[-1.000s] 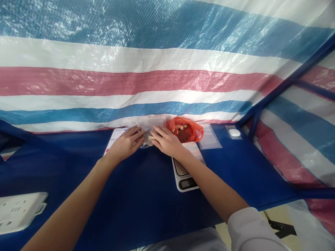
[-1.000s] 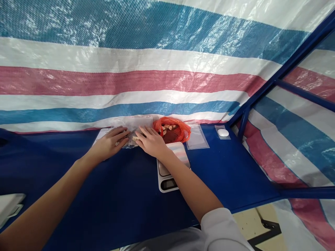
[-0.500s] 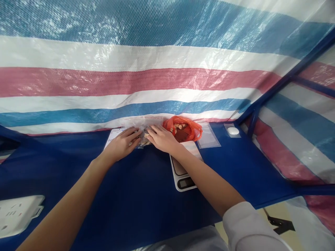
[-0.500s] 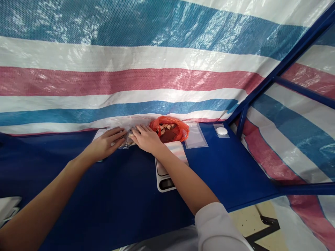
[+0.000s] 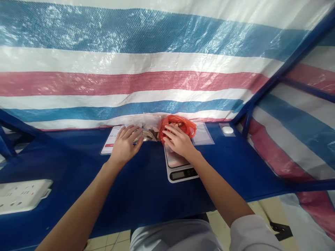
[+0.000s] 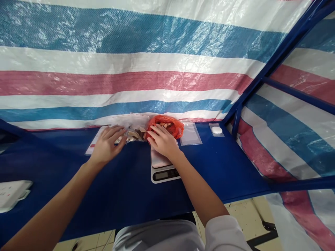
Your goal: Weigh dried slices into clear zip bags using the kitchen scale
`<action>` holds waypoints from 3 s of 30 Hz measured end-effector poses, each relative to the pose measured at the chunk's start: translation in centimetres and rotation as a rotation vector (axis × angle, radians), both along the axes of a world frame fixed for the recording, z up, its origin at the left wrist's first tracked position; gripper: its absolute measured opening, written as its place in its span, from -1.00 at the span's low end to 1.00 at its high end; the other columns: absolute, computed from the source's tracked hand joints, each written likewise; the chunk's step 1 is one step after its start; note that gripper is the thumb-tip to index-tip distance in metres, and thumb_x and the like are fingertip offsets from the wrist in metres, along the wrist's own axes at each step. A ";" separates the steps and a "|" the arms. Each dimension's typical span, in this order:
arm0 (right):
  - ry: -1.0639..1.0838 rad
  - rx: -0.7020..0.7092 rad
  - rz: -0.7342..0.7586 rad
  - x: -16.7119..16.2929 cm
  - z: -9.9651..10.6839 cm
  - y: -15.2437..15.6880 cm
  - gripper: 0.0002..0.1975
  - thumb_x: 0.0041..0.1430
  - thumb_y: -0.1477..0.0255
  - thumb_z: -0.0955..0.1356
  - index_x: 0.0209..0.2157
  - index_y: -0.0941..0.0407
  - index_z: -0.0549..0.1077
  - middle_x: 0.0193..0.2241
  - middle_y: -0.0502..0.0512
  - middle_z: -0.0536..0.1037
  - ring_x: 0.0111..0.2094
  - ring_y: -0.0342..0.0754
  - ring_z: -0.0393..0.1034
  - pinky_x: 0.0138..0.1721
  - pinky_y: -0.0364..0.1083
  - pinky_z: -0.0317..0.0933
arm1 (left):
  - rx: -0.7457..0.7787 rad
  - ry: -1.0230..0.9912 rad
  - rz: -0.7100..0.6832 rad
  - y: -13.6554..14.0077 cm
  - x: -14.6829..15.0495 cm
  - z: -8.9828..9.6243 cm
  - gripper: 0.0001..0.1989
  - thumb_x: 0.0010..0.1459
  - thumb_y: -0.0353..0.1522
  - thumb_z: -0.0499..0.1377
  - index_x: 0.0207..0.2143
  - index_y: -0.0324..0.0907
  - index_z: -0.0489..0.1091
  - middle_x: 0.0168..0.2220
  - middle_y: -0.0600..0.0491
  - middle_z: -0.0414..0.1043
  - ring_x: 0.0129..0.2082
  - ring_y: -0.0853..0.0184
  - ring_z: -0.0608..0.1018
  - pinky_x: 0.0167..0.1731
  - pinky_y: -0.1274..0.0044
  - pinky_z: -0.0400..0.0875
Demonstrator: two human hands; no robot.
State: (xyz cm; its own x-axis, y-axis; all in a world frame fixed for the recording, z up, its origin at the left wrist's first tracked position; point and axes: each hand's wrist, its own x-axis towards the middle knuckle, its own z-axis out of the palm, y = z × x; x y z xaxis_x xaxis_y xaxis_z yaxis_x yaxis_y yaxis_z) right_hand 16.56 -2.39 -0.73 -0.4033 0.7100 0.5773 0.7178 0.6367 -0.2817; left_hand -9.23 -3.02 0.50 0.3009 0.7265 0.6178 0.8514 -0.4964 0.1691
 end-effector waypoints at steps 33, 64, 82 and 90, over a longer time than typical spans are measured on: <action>-0.219 -0.249 -0.267 12.6 -7.0 -4.0 -0.56 0.42 0.31 0.21 0.24 0.07 0.43 0.31 0.19 0.35 0.36 0.20 0.18 0.37 0.24 0.06 | -0.318 0.225 0.083 -4.9 6.8 -7.1 -0.48 0.37 -0.19 -0.03 0.33 -0.05 0.29 0.38 -0.10 0.20 0.39 -0.08 0.23 0.32 0.00 0.12; -0.007 -0.243 -0.316 14.7 -5.2 -1.3 -0.62 0.37 0.30 0.27 0.14 -0.01 0.52 0.23 0.11 0.47 0.27 0.12 0.33 0.26 0.12 0.30 | -0.387 0.253 0.121 -5.2 7.1 -6.2 -0.48 0.37 -0.20 0.03 0.33 -0.11 0.29 0.38 -0.11 0.17 0.40 -0.06 0.21 0.36 0.06 0.07; -0.283 -0.290 -0.327 14.8 -5.0 1.1 -0.66 0.39 0.29 0.28 0.09 0.01 0.55 0.21 0.13 0.49 0.21 0.09 0.41 0.22 0.08 0.32 | -0.367 0.178 0.114 -5.0 6.8 -6.3 -0.51 0.35 -0.20 0.04 0.25 -0.15 0.40 0.33 -0.13 0.28 0.37 -0.03 0.27 0.35 0.08 0.12; -0.228 -0.211 -0.374 14.1 -4.9 0.8 -0.70 0.40 0.31 0.27 -0.02 -0.01 0.61 0.10 0.08 0.59 0.09 0.03 0.50 0.15 -0.01 0.36 | -0.326 0.107 0.097 -4.9 6.7 -6.4 -0.54 0.32 -0.20 0.03 0.14 -0.18 0.49 0.26 -0.14 0.38 0.32 -0.01 0.36 0.33 0.08 0.18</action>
